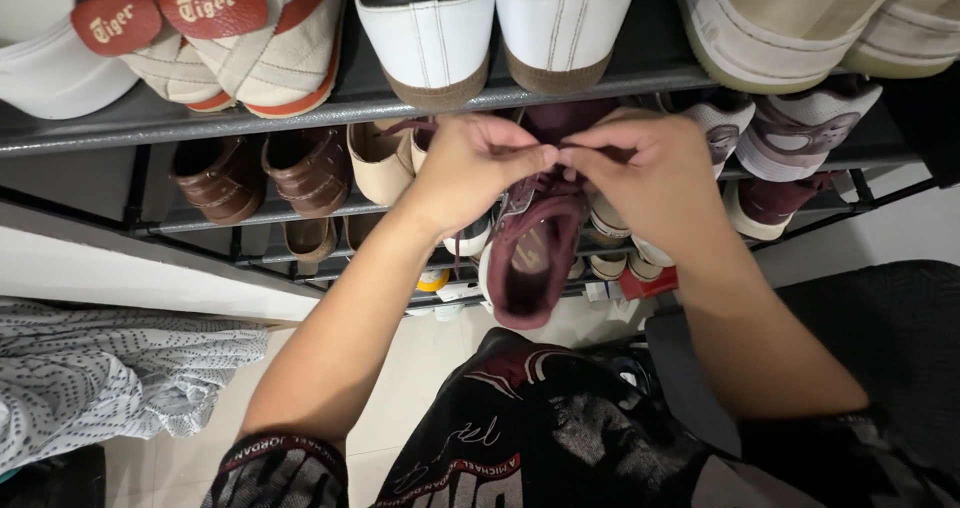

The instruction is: Cleaning a pair of maroon sneakers using a sponge and cloth at a shoe rack.

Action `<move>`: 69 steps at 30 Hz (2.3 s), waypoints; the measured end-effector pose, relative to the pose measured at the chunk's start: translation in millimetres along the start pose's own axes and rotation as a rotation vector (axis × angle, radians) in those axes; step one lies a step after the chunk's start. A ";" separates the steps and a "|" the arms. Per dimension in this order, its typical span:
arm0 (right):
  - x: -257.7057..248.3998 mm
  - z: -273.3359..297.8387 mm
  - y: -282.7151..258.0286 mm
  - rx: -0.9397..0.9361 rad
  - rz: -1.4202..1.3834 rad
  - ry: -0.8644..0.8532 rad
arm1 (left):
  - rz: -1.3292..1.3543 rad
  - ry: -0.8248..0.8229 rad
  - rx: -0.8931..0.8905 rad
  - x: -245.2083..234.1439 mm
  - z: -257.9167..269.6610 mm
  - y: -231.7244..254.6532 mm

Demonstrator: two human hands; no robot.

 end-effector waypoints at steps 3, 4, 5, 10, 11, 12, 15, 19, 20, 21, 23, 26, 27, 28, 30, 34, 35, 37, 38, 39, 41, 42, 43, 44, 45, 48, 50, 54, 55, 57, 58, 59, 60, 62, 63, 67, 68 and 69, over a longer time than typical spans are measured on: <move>-3.6 -2.1 5.7 0.172 -0.222 -0.005 | -0.240 -0.115 0.001 6.5 -5.3 10.3; -4.7 -3.7 8.1 0.211 -0.161 0.020 | -0.388 -0.151 0.022 8.1 -6.7 14.7; -5.9 -5.2 10.4 0.251 -0.101 0.046 | -0.536 -0.186 0.043 9.9 -8.1 19.0; -6.4 -13.1 60.1 0.331 -0.482 -0.148 | -0.623 -0.173 0.103 17.2 -5.9 27.0; -5.1 -13.3 68.6 0.369 -0.654 -0.254 | -0.606 -0.163 0.124 17.3 -5.3 24.3; -5.7 -13.5 69.1 0.370 -0.654 -0.247 | -0.604 -0.169 0.126 16.8 -4.9 21.5; -9.7 -12.9 68.9 0.400 -0.738 -0.154 | -0.571 -0.149 0.221 17.5 -1.3 22.0; -17.3 -11.5 57.7 0.395 -0.993 -0.188 | -0.633 -0.107 0.228 23.8 2.9 30.2; -18.5 -12.2 52.7 0.353 -1.119 -0.224 | -0.686 -0.097 0.234 24.2 4.3 31.0; -20.1 -11.7 54.1 0.352 -1.119 -0.223 | -0.686 -0.098 0.234 23.6 4.8 30.2; -24.0 -10.5 61.1 0.443 -1.144 -0.103 | -0.763 -0.093 0.297 22.7 6.9 30.0; -36.4 4.0 67.3 0.232 -1.157 -0.232 | -0.712 -0.062 0.246 15.5 5.8 24.0; -42.3 9.4 50.6 0.234 -1.159 -0.234 | -0.713 -0.060 0.243 12.6 6.4 20.4; -49.4 14.9 36.6 0.288 -0.532 -0.139 | -0.641 -0.064 0.216 10.1 6.3 15.8; -59.2 23.4 28.7 0.324 0.094 -0.041 | -0.568 -0.068 0.188 8.6 6.0 11.3; -50.6 31.5 49.2 0.100 0.028 -0.154 | -0.385 -0.092 -0.008 17.4 9.9 3.8; -48.8 33.1 50.2 -0.097 -0.023 -0.112 | -0.343 -0.078 -0.088 20.3 11.8 0.6; -40.4 32.5 51.2 -0.032 -0.072 -0.118 | -0.332 -0.036 -0.063 23.8 16.8 -7.7; -36.4 31.2 52.4 0.036 -0.120 -0.126 | -0.316 0.007 -0.040 24.7 18.6 -11.2; -33.1 29.0 46.8 0.031 -0.121 -0.125 | -0.320 0.008 -0.037 26.5 20.4 -17.0; -23.4 23.9 44.2 0.345 -0.301 -0.144 | -0.299 0.132 0.048 25.2 25.6 -26.1; -17.3 22.9 47.1 0.340 -0.302 -0.146 | -0.302 0.136 0.051 26.1 26.3 -27.5; -11.6 21.5 48.5 0.278 -0.217 -0.136 | -0.175 0.219 -0.008 25.2 27.5 -31.0; -6.5 20.4 49.9 0.217 -0.132 -0.126 | -0.044 0.300 -0.067 25.3 28.6 -34.8; -2.3 17.9 52.0 0.215 -0.132 -0.127 | -0.045 0.301 -0.065 24.4 30.4 -33.6; 5.5 6.4 48.6 0.061 0.026 -0.052 | 0.342 0.473 -0.177 19.1 34.2 -32.3; 12.9 -3.6 49.6 0.356 -0.311 -0.131 | 0.636 0.580 -0.159 14.1 36.7 -24.1; 22.7 -11.3 62.0 0.154 -0.446 -0.189 | 0.608 0.493 -0.167 6.3 40.8 -23.8; 26.5 -11.0 77.7 0.166 -0.435 -0.195 | 0.483 0.436 -0.188 2.9 43.2 -25.2; 31.4 -11.2 98.2 0.179 -0.420 -0.209 | 0.362 0.386 -0.208 -3.8 46.2 -26.0; 33.1 -11.2 103.2 0.225 -0.644 -0.218 | 0.309 0.365 -0.244 -7.2 48.7 -25.2; 34.8 -11.0 107.9 0.273 -0.867 -0.224 | 0.256 0.343 -0.280 -10.4 51.3 -24.0; 30.5 -14.0 88.3 0.271 -0.865 -0.232 | 0.257 0.351 -0.276 -12.9 52.9 -27.3; 22.3 -19.6 54.0 0.462 -1.158 -0.208 | 0.190 0.262 -0.181 -15.5 52.9 -30.1; 21.1 -21.4 49.8 0.460 -1.156 -0.216 | 0.190 0.269 -0.178 -18.0 52.4 -29.6; 23.8 -19.8 56.5 0.572 -1.340 -0.299 | 0.031 0.252 0.016 -22.6 48.3 -17.9; 24.7 -18.4 61.2 0.542 -1.428 -0.360 | -0.033 0.269 0.043 -22.7 46.9 -14.2; 26.3 -18.5 61.2 0.545 -1.427 -0.365 | -0.034 0.274 0.041 -19.8 45.0 -13.2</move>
Point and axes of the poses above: each hand's wrist, its own z-axis away from the middle knuckle, its own x-axis out of the palm, y = z × x, the point moved 3 cm from there along -z, towards the middle knuckle, and after that the axes turned 11 degrees about x, right-handed, at the moved point
